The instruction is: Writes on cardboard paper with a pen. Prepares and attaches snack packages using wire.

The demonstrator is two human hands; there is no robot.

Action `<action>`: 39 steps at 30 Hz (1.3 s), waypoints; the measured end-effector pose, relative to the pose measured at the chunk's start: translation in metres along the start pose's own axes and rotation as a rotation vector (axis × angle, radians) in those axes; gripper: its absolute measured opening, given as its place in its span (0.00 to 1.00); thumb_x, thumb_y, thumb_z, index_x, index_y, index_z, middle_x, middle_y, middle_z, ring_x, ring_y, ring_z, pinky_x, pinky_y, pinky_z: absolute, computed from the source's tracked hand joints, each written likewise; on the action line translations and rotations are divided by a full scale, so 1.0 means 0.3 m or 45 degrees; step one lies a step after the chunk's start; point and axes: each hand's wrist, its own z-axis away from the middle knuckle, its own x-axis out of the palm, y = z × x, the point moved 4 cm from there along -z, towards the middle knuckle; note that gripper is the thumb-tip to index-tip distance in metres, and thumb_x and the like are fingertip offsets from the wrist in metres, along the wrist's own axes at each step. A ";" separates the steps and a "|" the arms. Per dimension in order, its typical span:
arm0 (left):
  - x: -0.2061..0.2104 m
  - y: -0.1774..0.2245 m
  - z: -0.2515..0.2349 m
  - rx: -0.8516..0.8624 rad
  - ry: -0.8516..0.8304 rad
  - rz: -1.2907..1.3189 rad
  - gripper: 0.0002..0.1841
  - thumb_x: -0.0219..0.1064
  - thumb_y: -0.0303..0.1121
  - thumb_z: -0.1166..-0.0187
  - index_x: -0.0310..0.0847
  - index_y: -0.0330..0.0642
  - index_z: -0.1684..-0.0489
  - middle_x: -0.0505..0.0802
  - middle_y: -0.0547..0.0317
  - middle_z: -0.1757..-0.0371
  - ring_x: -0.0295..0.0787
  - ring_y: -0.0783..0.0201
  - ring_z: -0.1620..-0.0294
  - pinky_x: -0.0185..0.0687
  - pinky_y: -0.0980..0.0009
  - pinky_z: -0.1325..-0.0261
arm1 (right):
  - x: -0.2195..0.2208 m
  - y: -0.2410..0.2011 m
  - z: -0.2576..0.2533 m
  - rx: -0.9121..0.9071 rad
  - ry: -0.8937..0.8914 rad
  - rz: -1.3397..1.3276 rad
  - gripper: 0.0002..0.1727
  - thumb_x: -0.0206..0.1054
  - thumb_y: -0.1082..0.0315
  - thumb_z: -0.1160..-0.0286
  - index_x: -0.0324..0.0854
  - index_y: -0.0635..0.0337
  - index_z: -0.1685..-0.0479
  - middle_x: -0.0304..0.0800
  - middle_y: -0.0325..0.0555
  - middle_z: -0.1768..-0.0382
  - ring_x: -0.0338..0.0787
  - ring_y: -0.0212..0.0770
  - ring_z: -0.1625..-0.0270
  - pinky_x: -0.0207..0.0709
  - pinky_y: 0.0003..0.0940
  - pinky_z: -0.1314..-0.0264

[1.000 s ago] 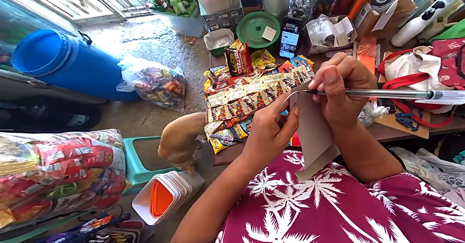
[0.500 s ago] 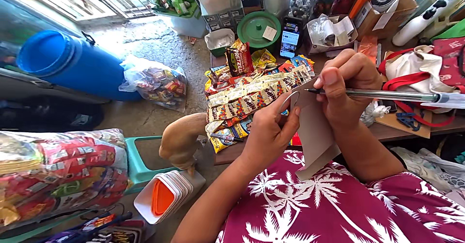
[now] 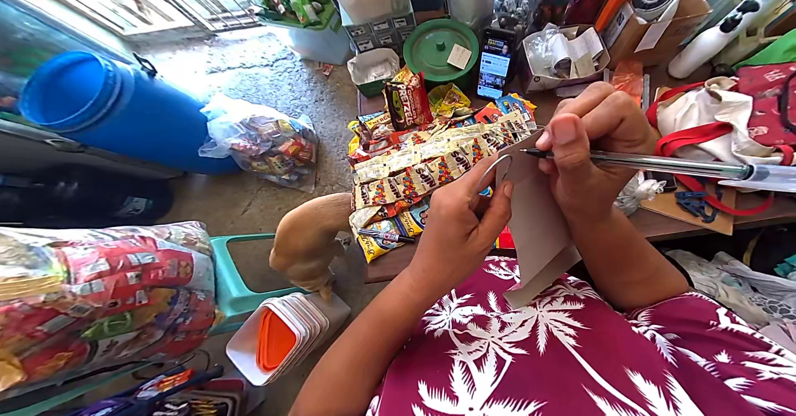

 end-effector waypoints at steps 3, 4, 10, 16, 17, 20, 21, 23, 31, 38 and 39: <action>-0.003 0.001 -0.001 -0.004 0.001 -0.006 0.13 0.57 0.24 0.14 0.77 0.27 0.37 0.82 0.63 0.77 0.70 0.80 0.86 0.70 0.86 0.84 | 0.006 0.001 -0.004 -0.012 -0.004 0.006 0.09 0.70 0.70 0.20 0.81 0.57 0.71 0.85 0.34 0.67 0.85 0.20 0.65 0.79 0.12 0.67; -0.004 0.001 -0.002 -0.009 0.001 -0.005 0.14 0.57 0.24 0.14 0.77 0.27 0.36 0.83 0.63 0.77 0.70 0.80 0.86 0.70 0.86 0.84 | 0.007 0.001 -0.005 -0.015 -0.011 0.012 0.09 0.70 0.70 0.20 0.81 0.57 0.71 0.85 0.34 0.67 0.85 0.20 0.65 0.79 0.12 0.67; -0.007 -0.003 -0.006 -0.016 0.003 0.011 0.14 0.57 0.24 0.13 0.76 0.28 0.34 0.85 0.62 0.74 0.70 0.81 0.86 0.70 0.87 0.84 | 0.008 0.004 -0.002 -0.022 -0.032 0.045 0.11 0.70 0.69 0.19 0.80 0.58 0.73 0.84 0.35 0.69 0.84 0.20 0.65 0.78 0.12 0.66; -0.006 -0.006 -0.011 0.001 0.003 0.006 0.14 0.57 0.23 0.14 0.75 0.27 0.35 0.84 0.62 0.75 0.70 0.81 0.86 0.70 0.87 0.83 | 0.006 0.009 -0.003 -0.019 -0.020 0.067 0.11 0.69 0.70 0.19 0.80 0.57 0.72 0.83 0.34 0.68 0.84 0.19 0.65 0.78 0.12 0.67; -0.007 -0.008 -0.012 0.004 0.004 0.008 0.14 0.57 0.23 0.14 0.75 0.27 0.35 0.84 0.62 0.75 0.70 0.81 0.86 0.70 0.87 0.83 | 0.006 0.010 -0.004 -0.016 -0.016 0.071 0.11 0.69 0.70 0.19 0.79 0.57 0.73 0.83 0.34 0.68 0.84 0.19 0.65 0.78 0.12 0.67; -0.007 -0.013 -0.011 0.003 0.002 0.011 0.14 0.57 0.23 0.14 0.75 0.26 0.35 0.83 0.62 0.76 0.70 0.81 0.86 0.70 0.87 0.83 | 0.004 0.014 -0.004 -0.008 0.001 0.052 0.11 0.69 0.71 0.20 0.79 0.56 0.73 0.84 0.34 0.67 0.84 0.20 0.66 0.78 0.12 0.68; -0.006 -0.013 -0.011 0.003 0.002 0.013 0.14 0.57 0.23 0.14 0.76 0.27 0.35 0.83 0.62 0.77 0.70 0.81 0.86 0.70 0.87 0.83 | 0.003 0.015 -0.004 -0.011 0.003 0.043 0.10 0.69 0.71 0.20 0.80 0.56 0.72 0.84 0.34 0.67 0.85 0.20 0.66 0.78 0.12 0.68; -0.006 -0.014 -0.012 0.003 0.002 0.012 0.14 0.58 0.23 0.14 0.76 0.28 0.36 0.83 0.63 0.77 0.70 0.81 0.86 0.70 0.87 0.83 | 0.002 0.017 -0.004 -0.016 0.003 0.023 0.10 0.69 0.71 0.19 0.79 0.56 0.72 0.84 0.34 0.67 0.85 0.20 0.65 0.78 0.12 0.67; -0.007 -0.019 -0.015 0.002 0.009 0.010 0.15 0.57 0.23 0.14 0.76 0.27 0.33 0.84 0.62 0.75 0.70 0.80 0.86 0.70 0.87 0.83 | 0.002 0.025 -0.002 -0.018 0.003 0.034 0.11 0.68 0.71 0.19 0.79 0.57 0.73 0.83 0.34 0.68 0.83 0.20 0.66 0.77 0.12 0.68; -0.006 -0.018 -0.014 -0.007 0.009 -0.001 0.14 0.58 0.24 0.14 0.76 0.28 0.34 0.83 0.63 0.76 0.71 0.80 0.85 0.71 0.87 0.83 | 0.003 0.029 0.000 -0.028 0.009 0.010 0.11 0.68 0.73 0.20 0.77 0.57 0.73 0.81 0.35 0.68 0.82 0.20 0.67 0.76 0.12 0.68; -0.005 -0.018 -0.013 -0.003 0.010 -0.002 0.14 0.58 0.23 0.14 0.76 0.28 0.34 0.83 0.63 0.76 0.71 0.81 0.85 0.71 0.87 0.82 | 0.003 0.029 0.000 -0.026 0.010 0.005 0.11 0.67 0.73 0.20 0.77 0.57 0.74 0.81 0.35 0.69 0.82 0.20 0.67 0.76 0.13 0.68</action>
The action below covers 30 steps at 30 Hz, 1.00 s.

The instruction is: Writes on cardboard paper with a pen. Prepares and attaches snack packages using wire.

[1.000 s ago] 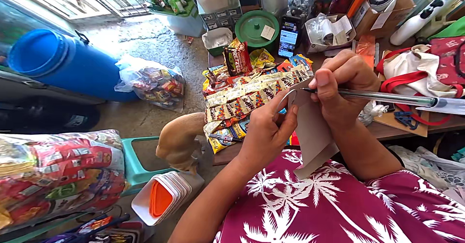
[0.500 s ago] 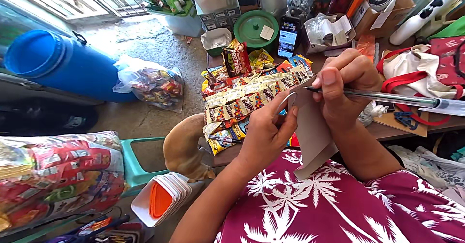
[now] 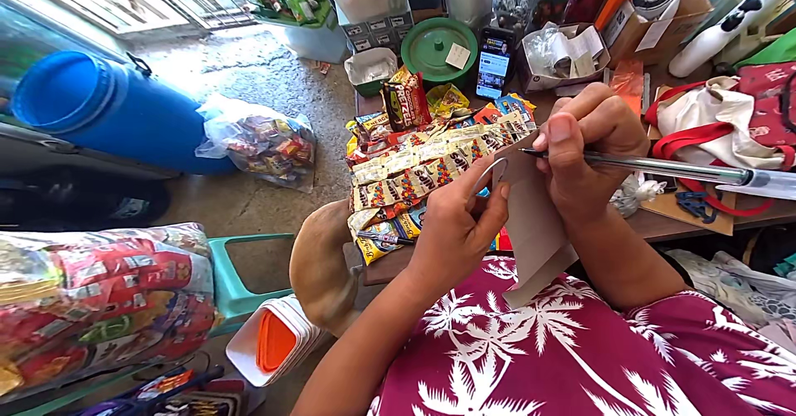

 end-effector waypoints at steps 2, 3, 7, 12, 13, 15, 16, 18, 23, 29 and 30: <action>0.000 0.000 0.002 0.009 0.002 0.005 0.14 0.58 0.23 0.14 0.76 0.27 0.34 0.83 0.63 0.76 0.71 0.81 0.85 0.70 0.87 0.82 | -0.001 -0.001 0.000 0.000 0.020 -0.015 0.12 0.67 0.74 0.20 0.77 0.57 0.75 0.81 0.35 0.68 0.82 0.20 0.67 0.77 0.13 0.68; 0.000 0.001 0.003 0.011 0.000 0.008 0.14 0.57 0.23 0.14 0.76 0.27 0.35 0.83 0.63 0.76 0.71 0.81 0.85 0.70 0.87 0.82 | -0.003 -0.002 0.000 -0.001 0.028 -0.021 0.12 0.67 0.74 0.20 0.77 0.57 0.74 0.81 0.35 0.68 0.83 0.20 0.67 0.78 0.13 0.68; 0.000 0.002 0.004 0.009 0.002 -0.009 0.15 0.57 0.24 0.15 0.77 0.28 0.35 0.86 0.62 0.74 0.71 0.81 0.85 0.71 0.87 0.83 | -0.004 -0.004 0.002 -0.024 0.036 -0.021 0.11 0.66 0.72 0.18 0.79 0.57 0.73 0.81 0.35 0.67 0.83 0.20 0.65 0.78 0.13 0.66; 0.003 0.000 0.005 0.016 -0.002 -0.020 0.14 0.58 0.24 0.14 0.76 0.27 0.36 0.83 0.63 0.77 0.70 0.81 0.86 0.70 0.87 0.83 | -0.006 -0.002 0.003 0.002 0.001 -0.031 0.12 0.66 0.72 0.18 0.78 0.57 0.74 0.82 0.34 0.68 0.83 0.20 0.66 0.78 0.13 0.66; 0.004 -0.001 0.005 0.010 -0.005 -0.019 0.14 0.57 0.24 0.14 0.76 0.27 0.35 0.83 0.63 0.76 0.70 0.81 0.86 0.70 0.87 0.83 | -0.009 0.002 0.003 0.035 0.010 -0.079 0.12 0.66 0.71 0.17 0.79 0.55 0.73 0.83 0.33 0.68 0.84 0.20 0.67 0.78 0.13 0.67; 0.006 -0.007 0.005 -0.005 -0.005 -0.011 0.13 0.58 0.24 0.14 0.76 0.28 0.36 0.84 0.63 0.76 0.71 0.81 0.86 0.71 0.86 0.83 | -0.017 0.010 0.002 0.122 0.035 -0.198 0.12 0.64 0.65 0.14 0.81 0.51 0.70 0.85 0.30 0.68 0.85 0.20 0.69 0.79 0.14 0.70; 0.006 -0.012 0.005 -0.015 -0.003 -0.001 0.13 0.57 0.24 0.14 0.76 0.28 0.37 0.84 0.63 0.76 0.71 0.81 0.86 0.71 0.86 0.83 | -0.022 0.012 -0.001 0.160 0.039 -0.255 0.11 0.63 0.63 0.12 0.81 0.49 0.68 0.86 0.29 0.69 0.85 0.21 0.70 0.80 0.15 0.71; 0.004 -0.025 0.001 -0.028 0.021 0.018 0.11 0.57 0.24 0.13 0.77 0.28 0.40 0.85 0.65 0.76 0.73 0.83 0.85 0.71 0.87 0.82 | -0.037 0.005 -0.010 0.253 0.040 -0.324 0.09 0.63 0.56 0.12 0.80 0.45 0.62 0.86 0.26 0.74 0.84 0.21 0.74 0.79 0.17 0.73; -0.041 -0.108 -0.030 -0.119 0.164 -0.086 0.12 0.59 0.29 0.11 0.81 0.31 0.40 0.92 0.65 0.66 0.79 0.84 0.79 0.77 0.86 0.76 | -0.121 -0.015 -0.020 0.510 0.014 -0.316 0.15 0.53 0.50 0.08 0.74 0.48 0.39 0.79 0.19 0.82 0.76 0.18 0.84 0.73 0.17 0.81; -0.125 -0.354 -0.097 -0.417 0.310 -0.269 0.13 0.61 0.35 0.12 0.85 0.36 0.43 0.95 0.62 0.59 0.91 0.78 0.62 0.87 0.76 0.54 | -0.224 0.025 0.028 0.720 -0.137 0.023 0.19 0.45 0.53 0.04 0.78 0.52 0.37 0.78 0.20 0.82 0.75 0.20 0.84 0.74 0.18 0.81; -0.141 -0.389 -0.098 -0.457 0.336 -0.340 0.16 0.62 0.36 0.12 0.83 0.35 0.36 0.95 0.56 0.52 0.92 0.73 0.53 0.86 0.71 0.45 | -0.231 0.031 0.045 0.786 -0.215 0.105 0.20 0.45 0.55 0.04 0.79 0.54 0.37 0.78 0.20 0.81 0.75 0.19 0.83 0.74 0.17 0.81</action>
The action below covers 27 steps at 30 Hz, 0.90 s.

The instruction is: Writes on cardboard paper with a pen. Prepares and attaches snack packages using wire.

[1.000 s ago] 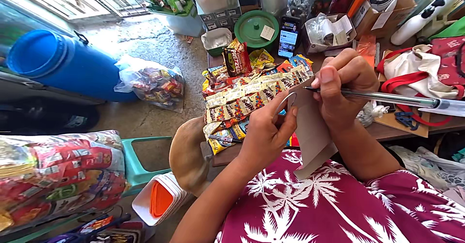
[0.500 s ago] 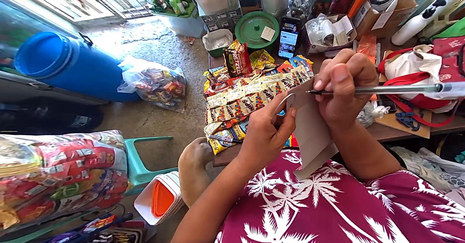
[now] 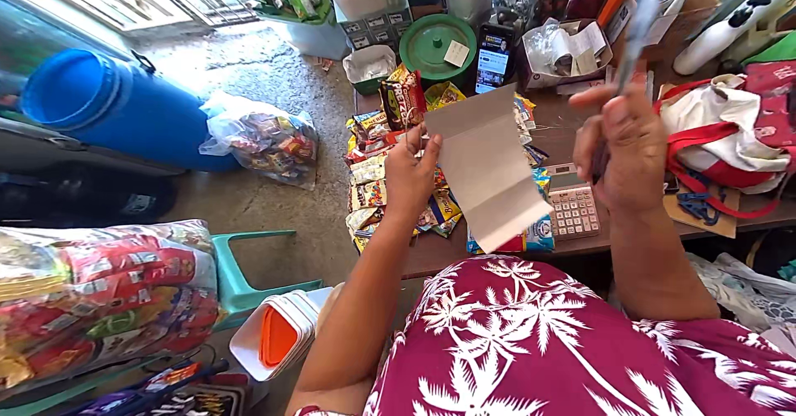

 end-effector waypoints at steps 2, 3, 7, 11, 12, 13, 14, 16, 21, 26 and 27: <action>-0.016 -0.034 -0.011 -0.010 0.031 -0.109 0.24 0.61 0.37 0.12 0.74 0.31 0.23 0.88 0.40 0.32 0.86 0.56 0.30 0.77 0.58 0.25 | 0.008 0.034 0.032 0.177 -0.134 0.155 0.20 0.45 0.58 0.05 0.80 0.59 0.38 0.77 0.24 0.82 0.73 0.19 0.85 0.72 0.17 0.83; -0.022 -0.032 -0.004 0.008 0.033 -0.140 0.25 0.60 0.37 0.12 0.72 0.30 0.21 0.85 0.37 0.27 0.82 0.53 0.25 0.74 0.57 0.22 | 0.016 0.057 0.053 0.260 -0.207 0.189 0.20 0.46 0.60 0.06 0.81 0.62 0.39 0.76 0.26 0.83 0.73 0.21 0.86 0.72 0.19 0.85; -0.010 0.083 0.074 0.112 -0.174 0.065 0.17 0.58 0.37 0.10 0.85 0.37 0.36 0.95 0.61 0.49 0.89 0.78 0.54 0.83 0.78 0.52 | 0.056 0.146 0.134 0.451 -0.456 0.125 0.19 0.50 0.60 0.07 0.85 0.61 0.46 0.72 0.30 0.88 0.70 0.22 0.90 0.70 0.18 0.88; 0.021 0.157 0.121 0.134 -0.332 0.398 0.14 0.61 0.31 0.12 0.85 0.36 0.37 0.95 0.68 0.58 0.87 0.82 0.64 0.83 0.84 0.61 | 0.095 0.162 0.148 0.515 -0.567 -0.036 0.19 0.50 0.60 0.07 0.85 0.61 0.46 0.69 0.28 0.89 0.67 0.19 0.90 0.64 0.14 0.88; 0.020 0.161 0.124 0.135 -0.340 0.436 0.14 0.62 0.29 0.14 0.84 0.35 0.36 0.94 0.68 0.58 0.88 0.81 0.63 0.84 0.84 0.60 | 0.101 0.160 0.145 0.521 -0.585 -0.066 0.18 0.50 0.60 0.07 0.85 0.60 0.46 0.69 0.27 0.89 0.66 0.18 0.90 0.62 0.14 0.88; 0.017 0.162 0.125 0.133 -0.340 0.455 0.14 0.63 0.29 0.14 0.83 0.35 0.36 0.94 0.68 0.58 0.89 0.80 0.62 0.84 0.84 0.60 | 0.108 0.156 0.141 0.519 -0.608 -0.092 0.18 0.50 0.60 0.07 0.85 0.60 0.47 0.68 0.27 0.89 0.65 0.17 0.90 0.61 0.13 0.89; 0.013 0.161 0.127 0.126 -0.337 0.462 0.14 0.63 0.29 0.15 0.83 0.35 0.36 0.93 0.68 0.58 0.87 0.81 0.63 0.83 0.84 0.62 | 0.115 0.151 0.137 0.512 -0.636 -0.112 0.18 0.51 0.61 0.07 0.85 0.60 0.47 0.68 0.26 0.89 0.64 0.17 0.90 0.59 0.12 0.89; 0.004 0.154 0.127 0.102 -0.344 0.506 0.14 0.63 0.30 0.14 0.84 0.36 0.36 0.93 0.70 0.59 0.83 0.83 0.69 0.77 0.87 0.69 | 0.134 0.142 0.134 0.505 -0.698 -0.164 0.17 0.52 0.61 0.08 0.86 0.61 0.47 0.68 0.26 0.88 0.63 0.16 0.89 0.57 0.12 0.88; -0.018 0.136 0.138 -0.011 -0.433 0.733 0.07 0.65 0.29 0.16 0.88 0.45 0.51 0.95 0.73 0.60 0.82 0.85 0.73 0.75 0.88 0.74 | 0.172 0.149 0.150 0.509 -0.812 -0.359 0.18 0.51 0.59 0.07 0.86 0.60 0.49 0.67 0.24 0.87 0.62 0.13 0.87 0.56 0.09 0.86; -0.073 0.103 0.125 -0.061 -0.291 0.762 0.07 0.65 0.31 0.16 0.90 0.52 0.59 0.94 0.77 0.66 0.78 0.87 0.78 0.71 0.88 0.77 | 0.180 0.132 0.160 0.437 -0.887 -0.217 0.17 0.53 0.61 0.08 0.86 0.61 0.51 0.69 0.24 0.86 0.61 0.13 0.87 0.56 0.10 0.86; -0.110 0.094 0.111 -0.075 -0.201 0.743 0.08 0.63 0.34 0.14 0.89 0.55 0.60 0.92 0.80 0.68 0.74 0.88 0.81 0.68 0.89 0.79 | 0.165 0.124 0.164 0.404 -0.895 -0.133 0.17 0.53 0.60 0.08 0.86 0.60 0.52 0.70 0.24 0.85 0.62 0.13 0.86 0.57 0.11 0.85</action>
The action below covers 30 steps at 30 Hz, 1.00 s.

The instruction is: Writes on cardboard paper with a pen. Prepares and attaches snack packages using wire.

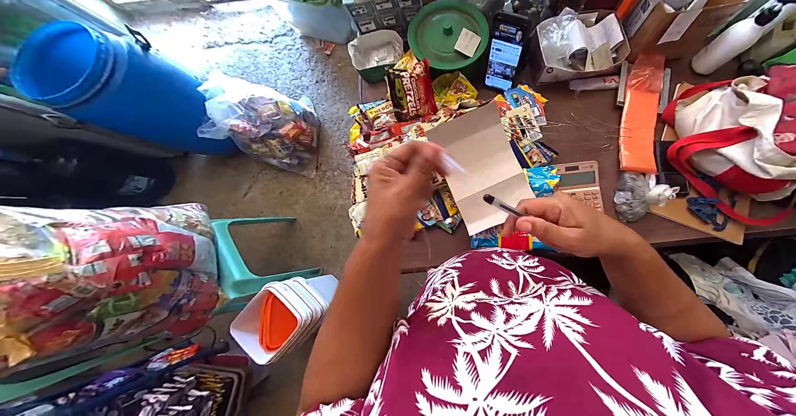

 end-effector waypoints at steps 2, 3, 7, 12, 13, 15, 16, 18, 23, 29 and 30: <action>-0.067 0.039 -0.009 0.065 0.142 0.002 0.07 0.63 0.34 0.13 0.88 0.56 0.60 0.93 0.81 0.67 0.72 0.88 0.84 0.66 0.89 0.83 | -0.029 -0.012 0.037 0.036 0.116 0.138 0.17 0.52 0.59 0.07 0.85 0.58 0.51 0.71 0.24 0.85 0.64 0.14 0.85 0.60 0.12 0.83; -0.077 0.056 -0.007 0.089 0.161 0.014 0.07 0.64 0.32 0.14 0.88 0.54 0.58 0.94 0.79 0.66 0.72 0.88 0.85 0.66 0.89 0.83 | -0.049 -0.020 0.050 0.058 0.229 0.154 0.18 0.51 0.57 0.07 0.85 0.57 0.48 0.73 0.24 0.84 0.67 0.15 0.84 0.64 0.12 0.81; -0.018 0.066 0.008 0.057 0.033 0.104 0.06 0.63 0.29 0.14 0.87 0.47 0.52 0.97 0.72 0.63 0.73 0.88 0.85 0.65 0.90 0.84 | -0.094 -0.081 0.019 -0.205 0.728 -0.132 0.14 0.52 0.54 0.06 0.81 0.47 0.47 0.91 0.26 0.62 0.87 0.21 0.71 0.82 0.16 0.73; 0.030 0.048 0.015 -0.039 -0.107 0.238 0.06 0.63 0.28 0.14 0.86 0.46 0.50 0.97 0.66 0.63 0.71 0.87 0.87 0.63 0.90 0.85 | -0.048 -0.159 -0.086 -0.653 0.849 -0.240 0.10 0.55 0.59 0.07 0.80 0.48 0.44 0.95 0.38 0.47 0.97 0.34 0.58 0.94 0.29 0.57; 0.028 0.050 0.017 -0.045 -0.111 0.239 0.06 0.63 0.28 0.14 0.85 0.46 0.50 0.98 0.66 0.63 0.71 0.87 0.87 0.63 0.90 0.86 | -0.040 -0.162 -0.096 -0.691 0.850 -0.230 0.10 0.54 0.60 0.07 0.80 0.49 0.43 0.95 0.39 0.47 0.97 0.35 0.57 0.94 0.29 0.56; 0.025 0.054 0.024 -0.041 -0.111 0.240 0.06 0.63 0.28 0.14 0.85 0.46 0.51 0.98 0.65 0.63 0.71 0.87 0.87 0.63 0.90 0.85 | -0.031 -0.163 -0.109 -0.725 0.851 -0.228 0.10 0.54 0.61 0.07 0.79 0.51 0.42 0.95 0.40 0.46 0.97 0.36 0.55 0.94 0.29 0.55; 0.026 0.053 0.026 -0.034 -0.112 0.240 0.05 0.62 0.28 0.14 0.85 0.47 0.52 0.98 0.66 0.63 0.71 0.87 0.87 0.63 0.90 0.85 | -0.029 -0.163 -0.114 -0.729 0.850 -0.227 0.10 0.54 0.61 0.07 0.79 0.51 0.42 0.94 0.41 0.45 0.97 0.36 0.55 0.94 0.29 0.55; 0.031 0.048 0.033 -0.025 -0.114 0.245 0.05 0.63 0.27 0.14 0.84 0.47 0.52 0.98 0.66 0.63 0.72 0.87 0.87 0.63 0.90 0.85 | -0.024 -0.161 -0.125 -0.728 0.842 -0.223 0.10 0.55 0.61 0.07 0.79 0.51 0.43 0.94 0.41 0.45 0.97 0.37 0.54 0.94 0.30 0.55; 0.046 0.039 0.042 -0.013 -0.108 0.236 0.04 0.66 0.28 0.16 0.85 0.46 0.53 0.98 0.64 0.62 0.73 0.87 0.85 0.62 0.90 0.85 | -0.001 -0.140 -0.156 -0.672 0.779 -0.231 0.09 0.57 0.64 0.08 0.81 0.53 0.43 0.94 0.41 0.45 0.97 0.37 0.54 0.94 0.31 0.53; 0.064 0.048 0.047 0.134 -0.033 0.159 0.04 0.66 0.26 0.17 0.85 0.47 0.56 0.98 0.67 0.63 0.90 0.82 0.71 0.80 0.88 0.72 | 0.031 -0.120 -0.151 -0.709 0.813 -0.330 0.08 0.61 0.67 0.12 0.85 0.53 0.45 0.95 0.43 0.44 0.97 0.36 0.52 0.94 0.30 0.52; 0.069 0.049 0.049 0.161 -0.025 0.154 0.04 0.67 0.25 0.18 0.85 0.47 0.56 0.98 0.67 0.62 0.92 0.80 0.68 0.83 0.86 0.68 | 0.035 -0.112 -0.151 -0.733 0.823 -0.354 0.08 0.62 0.68 0.13 0.85 0.54 0.45 0.95 0.43 0.45 0.98 0.36 0.52 0.94 0.30 0.50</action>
